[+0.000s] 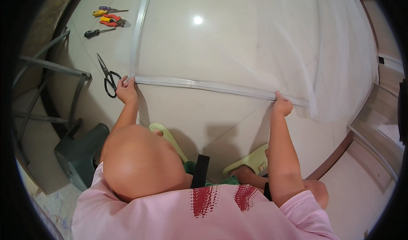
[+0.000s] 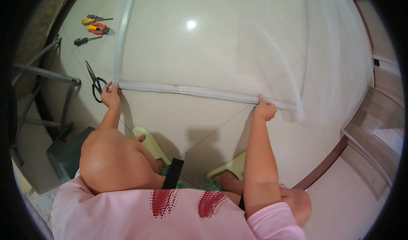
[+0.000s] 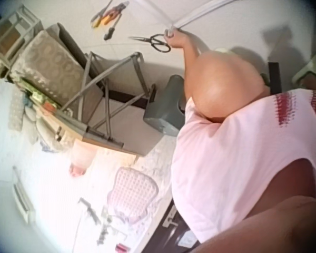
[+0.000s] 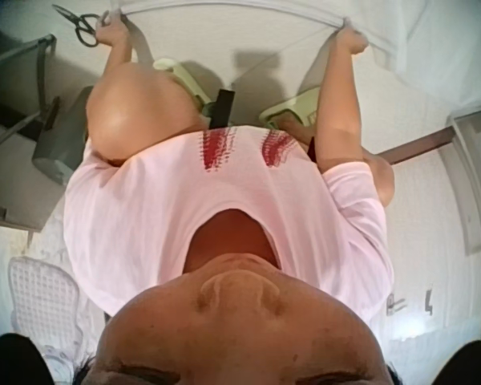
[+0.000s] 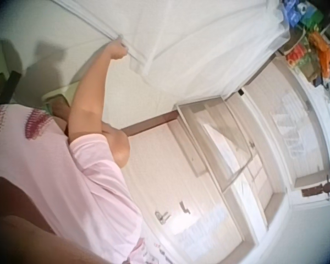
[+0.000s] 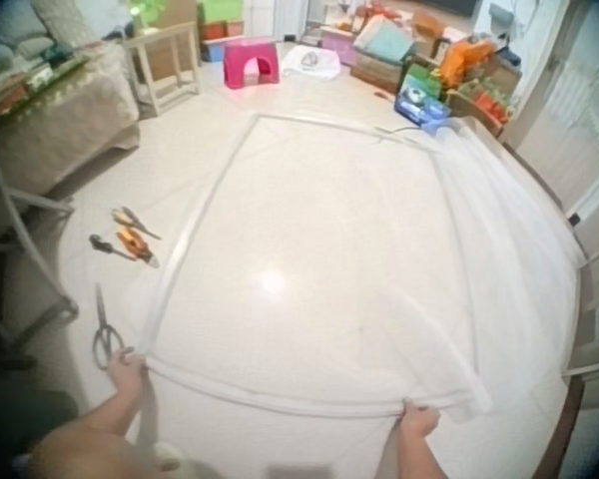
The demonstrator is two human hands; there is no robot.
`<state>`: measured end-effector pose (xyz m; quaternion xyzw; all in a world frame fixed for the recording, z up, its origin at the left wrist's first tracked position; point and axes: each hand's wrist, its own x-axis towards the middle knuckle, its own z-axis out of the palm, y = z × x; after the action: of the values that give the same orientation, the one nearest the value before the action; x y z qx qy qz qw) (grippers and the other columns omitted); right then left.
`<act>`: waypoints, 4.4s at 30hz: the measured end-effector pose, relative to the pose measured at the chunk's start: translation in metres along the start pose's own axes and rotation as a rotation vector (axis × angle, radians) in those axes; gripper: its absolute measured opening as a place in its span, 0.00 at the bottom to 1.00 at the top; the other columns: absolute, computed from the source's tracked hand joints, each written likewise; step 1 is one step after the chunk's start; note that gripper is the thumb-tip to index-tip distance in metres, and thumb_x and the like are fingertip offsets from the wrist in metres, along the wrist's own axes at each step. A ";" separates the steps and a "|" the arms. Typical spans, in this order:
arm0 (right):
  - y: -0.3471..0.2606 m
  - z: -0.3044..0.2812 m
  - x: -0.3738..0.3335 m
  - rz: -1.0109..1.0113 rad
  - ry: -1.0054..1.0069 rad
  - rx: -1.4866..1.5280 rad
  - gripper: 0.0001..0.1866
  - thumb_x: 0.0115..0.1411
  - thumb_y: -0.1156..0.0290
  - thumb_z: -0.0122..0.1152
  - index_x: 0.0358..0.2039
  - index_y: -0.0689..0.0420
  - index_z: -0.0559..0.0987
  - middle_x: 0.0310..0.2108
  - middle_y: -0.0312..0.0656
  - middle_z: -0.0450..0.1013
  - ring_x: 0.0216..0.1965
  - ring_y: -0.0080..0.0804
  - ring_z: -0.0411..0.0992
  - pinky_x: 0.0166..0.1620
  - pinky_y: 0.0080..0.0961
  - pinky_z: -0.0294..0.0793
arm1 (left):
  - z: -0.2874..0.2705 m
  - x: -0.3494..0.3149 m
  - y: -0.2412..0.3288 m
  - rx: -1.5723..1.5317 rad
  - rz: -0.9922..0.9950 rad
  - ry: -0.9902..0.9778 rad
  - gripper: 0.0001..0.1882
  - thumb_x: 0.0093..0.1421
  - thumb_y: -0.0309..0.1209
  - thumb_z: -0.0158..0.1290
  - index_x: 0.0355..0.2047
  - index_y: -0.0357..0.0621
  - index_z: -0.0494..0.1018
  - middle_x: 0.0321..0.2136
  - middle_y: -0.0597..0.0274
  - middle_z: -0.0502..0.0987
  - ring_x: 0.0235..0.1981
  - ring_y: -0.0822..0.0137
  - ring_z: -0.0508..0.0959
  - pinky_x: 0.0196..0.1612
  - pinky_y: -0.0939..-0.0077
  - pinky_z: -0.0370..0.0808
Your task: The person assembles a screen door by hand, pressing plastic strips into a metal frame to secure a mesh screen and cutting the excess plastic strip with scissors.
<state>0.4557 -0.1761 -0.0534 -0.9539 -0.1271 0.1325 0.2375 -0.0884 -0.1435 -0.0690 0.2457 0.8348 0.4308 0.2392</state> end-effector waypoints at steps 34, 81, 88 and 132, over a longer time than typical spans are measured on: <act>-0.028 0.002 -0.021 0.262 -0.221 0.213 0.04 0.52 0.77 0.57 0.23 0.65 0.75 0.21 0.43 0.72 0.20 0.29 0.70 0.21 0.22 0.71 | -0.015 -0.012 0.013 -0.211 -0.296 0.137 0.07 0.50 0.22 0.61 0.24 0.35 0.73 0.18 0.64 0.75 0.16 0.76 0.72 0.19 0.83 0.69; -0.132 0.057 -0.080 -1.312 -0.447 -0.416 0.36 0.51 0.61 0.64 0.60 0.51 0.62 0.64 0.49 0.50 0.63 0.53 0.49 0.61 0.50 0.52 | 0.014 -0.002 0.094 1.124 0.567 -0.652 0.37 0.55 0.37 0.57 0.64 0.66 0.54 0.43 0.56 0.66 0.45 0.57 0.66 0.47 0.61 0.65; -0.102 0.009 -0.125 -1.508 -0.879 -0.170 0.21 0.49 0.75 0.62 0.46 0.58 0.72 0.51 0.48 0.64 0.54 0.47 0.61 0.56 0.39 0.60 | -0.001 0.008 0.082 0.864 0.653 -0.663 0.29 0.52 0.30 0.59 0.55 0.55 0.65 0.44 0.56 0.67 0.46 0.56 0.68 0.48 0.62 0.66; -0.064 0.028 -0.163 -1.724 -0.708 -0.242 0.12 0.37 0.86 0.52 0.24 0.60 0.66 0.26 0.46 0.60 0.30 0.44 0.61 0.34 0.35 0.62 | -0.031 -0.016 0.022 -0.167 -0.474 0.024 0.18 0.50 0.25 0.62 0.36 0.31 0.67 0.23 0.56 0.76 0.18 0.73 0.74 0.20 0.82 0.73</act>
<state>0.2832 -0.1600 -0.0145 -0.4533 -0.8674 0.1792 0.1003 -0.0906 -0.1614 -0.0318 0.0173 0.8334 0.4328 0.3432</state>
